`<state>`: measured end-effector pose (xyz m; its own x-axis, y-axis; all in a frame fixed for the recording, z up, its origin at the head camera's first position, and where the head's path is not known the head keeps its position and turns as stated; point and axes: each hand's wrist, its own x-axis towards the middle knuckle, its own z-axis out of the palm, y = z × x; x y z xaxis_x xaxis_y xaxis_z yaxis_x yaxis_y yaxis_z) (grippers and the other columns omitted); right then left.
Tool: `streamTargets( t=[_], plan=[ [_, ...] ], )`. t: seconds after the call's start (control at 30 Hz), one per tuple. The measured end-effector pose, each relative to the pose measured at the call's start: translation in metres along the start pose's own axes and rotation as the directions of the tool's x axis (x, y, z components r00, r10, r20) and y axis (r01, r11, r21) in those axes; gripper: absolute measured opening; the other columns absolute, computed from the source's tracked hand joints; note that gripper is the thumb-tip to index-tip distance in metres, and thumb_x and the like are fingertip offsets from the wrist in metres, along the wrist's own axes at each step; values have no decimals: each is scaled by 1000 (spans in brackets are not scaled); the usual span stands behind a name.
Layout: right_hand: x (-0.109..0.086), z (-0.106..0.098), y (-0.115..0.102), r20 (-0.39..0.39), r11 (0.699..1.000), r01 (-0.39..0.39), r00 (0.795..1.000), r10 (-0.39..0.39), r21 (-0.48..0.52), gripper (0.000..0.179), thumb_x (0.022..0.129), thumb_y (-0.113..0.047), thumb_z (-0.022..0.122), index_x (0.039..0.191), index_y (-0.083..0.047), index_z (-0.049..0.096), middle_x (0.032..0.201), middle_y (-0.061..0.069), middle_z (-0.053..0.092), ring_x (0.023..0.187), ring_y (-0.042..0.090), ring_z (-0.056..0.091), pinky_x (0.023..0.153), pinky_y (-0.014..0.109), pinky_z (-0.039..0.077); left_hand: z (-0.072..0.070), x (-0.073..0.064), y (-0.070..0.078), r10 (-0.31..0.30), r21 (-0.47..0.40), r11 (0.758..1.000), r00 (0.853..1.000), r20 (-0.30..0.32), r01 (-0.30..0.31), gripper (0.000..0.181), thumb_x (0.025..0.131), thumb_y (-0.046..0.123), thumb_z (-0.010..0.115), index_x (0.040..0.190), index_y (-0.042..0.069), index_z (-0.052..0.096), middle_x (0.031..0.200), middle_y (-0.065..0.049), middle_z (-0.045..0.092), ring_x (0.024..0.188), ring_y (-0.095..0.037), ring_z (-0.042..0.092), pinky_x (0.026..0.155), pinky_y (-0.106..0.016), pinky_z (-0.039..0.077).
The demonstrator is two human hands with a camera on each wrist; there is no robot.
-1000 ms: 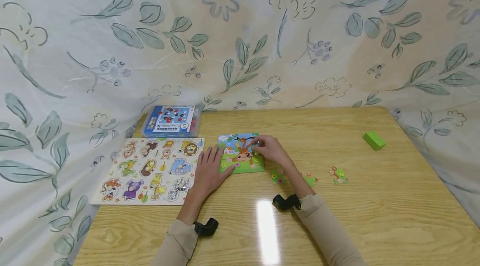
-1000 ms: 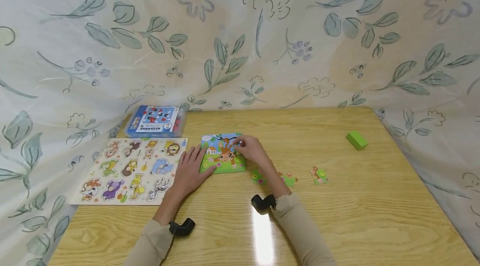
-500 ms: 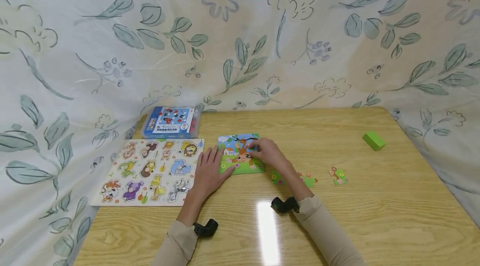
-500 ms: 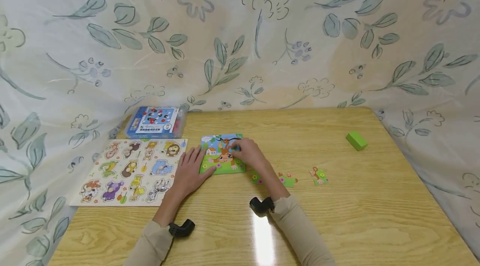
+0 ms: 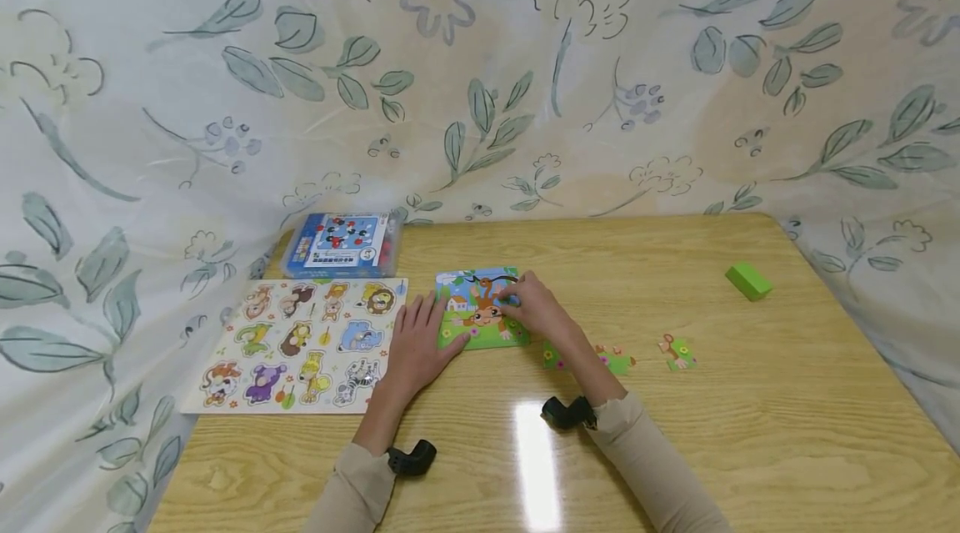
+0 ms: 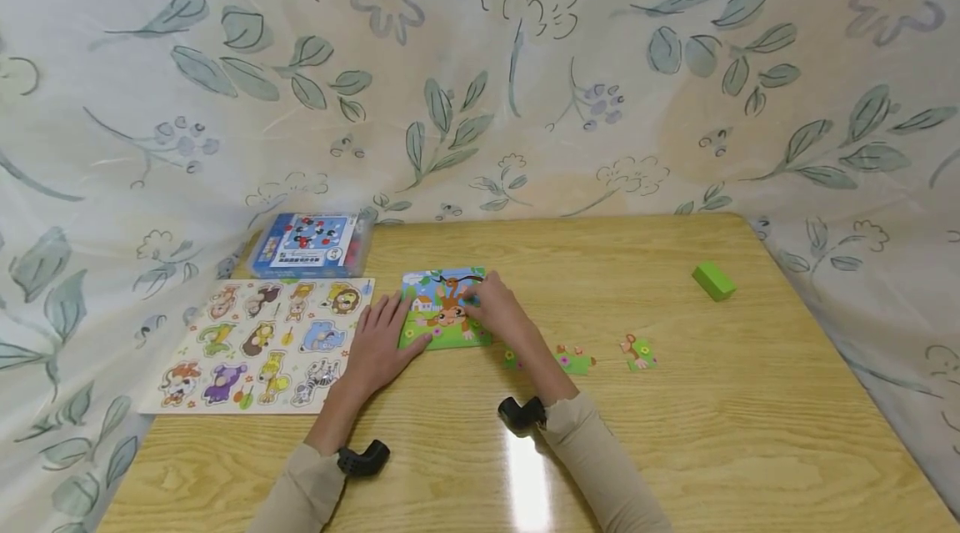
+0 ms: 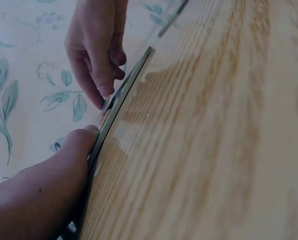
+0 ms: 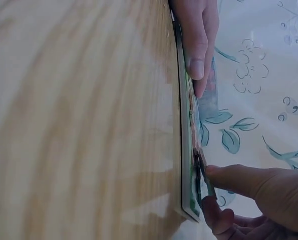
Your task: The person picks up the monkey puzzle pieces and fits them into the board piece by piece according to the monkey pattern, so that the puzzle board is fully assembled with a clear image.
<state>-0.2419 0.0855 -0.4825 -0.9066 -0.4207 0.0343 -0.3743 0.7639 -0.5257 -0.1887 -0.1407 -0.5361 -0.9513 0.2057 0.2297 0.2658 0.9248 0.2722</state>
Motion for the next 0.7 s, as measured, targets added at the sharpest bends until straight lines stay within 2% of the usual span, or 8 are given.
streamTargets(
  t=[0.23, 0.43, 0.53, 0.7],
  plan=[
    [-1, 1, 0, -6, 999, 34, 999, -34, -24, 21, 90, -13, 68, 108, -3, 74, 102, 16, 54, 81, 18, 40, 63, 25, 36, 0, 1, -1, 0, 11, 1000, 1000, -14, 0, 80, 91, 61, 52, 153, 15, 31, 157, -11, 33, 147, -35, 28, 119, -56, 21],
    [-3, 0, -1, 34, 1000, 6, 999, -6, -12, 24, 91, -15, 68, 113, -5, 73, 108, 17, 53, 72, 15, 44, 58, 23, 38, 1, 0, -1, 3, 12, 1000, 1000, -11, -3, 80, 91, 61, 52, 153, 15, 32, 157, -12, 34, 146, -36, 28, 118, -57, 22],
    [-4, -1, -2, 43, 1000, -1, 999, 2, -17, 26, 91, -17, 68, 114, -6, 72, 110, 16, 53, 74, 15, 49, 60, 24, 43, 0, 0, -1, 6, 4, 1000, 1000, -15, -6, 81, 91, 61, 52, 153, 15, 31, 157, -12, 34, 146, -36, 28, 118, -57, 22],
    [-5, -1, -3, 43, 998, 17, 999, -15, -61, 30, 90, -20, 70, 116, -7, 72, 114, 14, 55, 86, 19, 58, 71, 30, 52, 0, 0, -1, 2, -10, 1000, 1000, -13, -3, 80, 91, 61, 52, 153, 16, 31, 157, -11, 34, 146, -36, 28, 118, -57, 22]
  ],
)
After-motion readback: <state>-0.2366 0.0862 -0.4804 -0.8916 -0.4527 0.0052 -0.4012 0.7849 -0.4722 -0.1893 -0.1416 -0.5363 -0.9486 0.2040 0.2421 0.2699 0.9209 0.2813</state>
